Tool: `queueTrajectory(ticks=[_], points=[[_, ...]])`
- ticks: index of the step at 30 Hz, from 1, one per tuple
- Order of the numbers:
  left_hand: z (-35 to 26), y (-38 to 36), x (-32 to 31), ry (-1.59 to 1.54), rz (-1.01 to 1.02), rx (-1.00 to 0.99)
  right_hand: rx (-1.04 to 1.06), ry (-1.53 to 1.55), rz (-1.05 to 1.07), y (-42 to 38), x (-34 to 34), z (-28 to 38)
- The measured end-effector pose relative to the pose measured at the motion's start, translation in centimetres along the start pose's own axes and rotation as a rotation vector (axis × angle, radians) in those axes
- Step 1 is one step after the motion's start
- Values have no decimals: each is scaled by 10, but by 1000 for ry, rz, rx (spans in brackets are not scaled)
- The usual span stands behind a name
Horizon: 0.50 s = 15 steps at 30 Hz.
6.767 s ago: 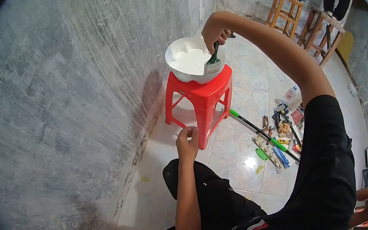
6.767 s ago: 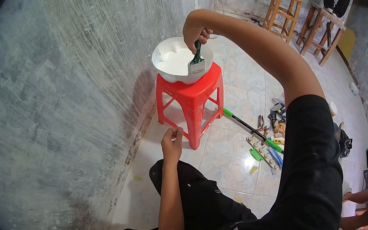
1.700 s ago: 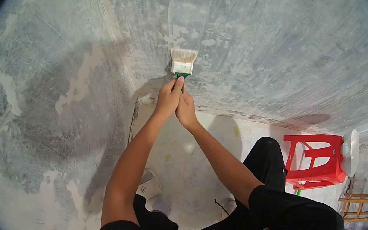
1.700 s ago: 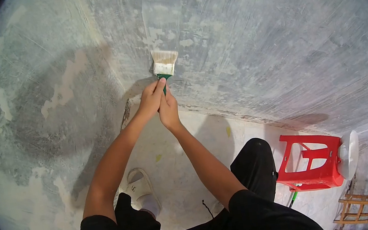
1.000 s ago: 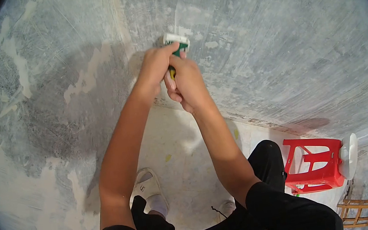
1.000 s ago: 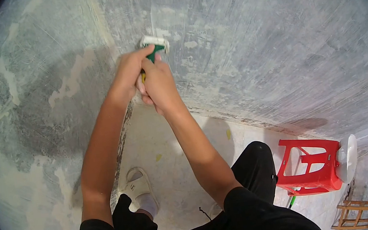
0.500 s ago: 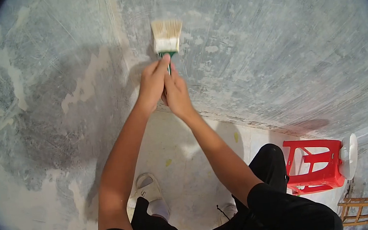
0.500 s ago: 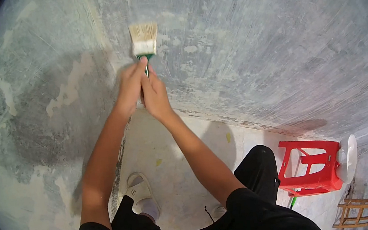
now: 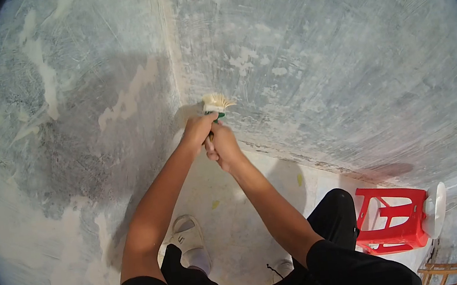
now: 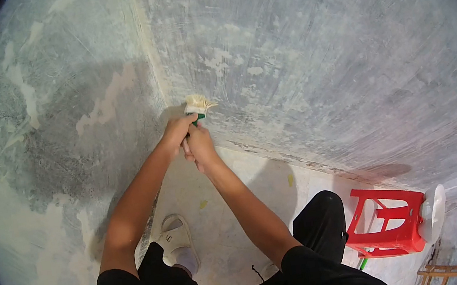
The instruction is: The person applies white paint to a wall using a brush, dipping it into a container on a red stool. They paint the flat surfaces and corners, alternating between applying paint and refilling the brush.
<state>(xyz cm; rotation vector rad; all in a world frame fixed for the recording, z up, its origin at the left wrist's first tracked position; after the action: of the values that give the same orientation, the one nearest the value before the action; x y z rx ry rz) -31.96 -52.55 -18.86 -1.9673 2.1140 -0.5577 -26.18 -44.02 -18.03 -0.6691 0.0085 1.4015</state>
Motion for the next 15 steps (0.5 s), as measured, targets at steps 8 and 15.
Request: queueTrajectory(ticks=[8,15], points=[[-167,-65,23,-234,6,-323,294,-17,152,-58,-71,141],[-230,-74,38,-472,140,-561,797,-275,162,-59,-106,197]])
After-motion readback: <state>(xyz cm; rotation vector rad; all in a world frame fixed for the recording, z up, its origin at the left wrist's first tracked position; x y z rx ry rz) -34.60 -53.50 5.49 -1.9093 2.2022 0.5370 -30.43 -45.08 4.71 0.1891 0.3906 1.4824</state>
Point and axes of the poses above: each hand's wrist, its own y-axis towards the middle knuckle, its own x-axis out of the back of the hand, z = x × y, the point moved 4 cm from there along y, towards the middle knuckle, and after that the axes turned 6 degrees about -z, right-handed, at the moved point
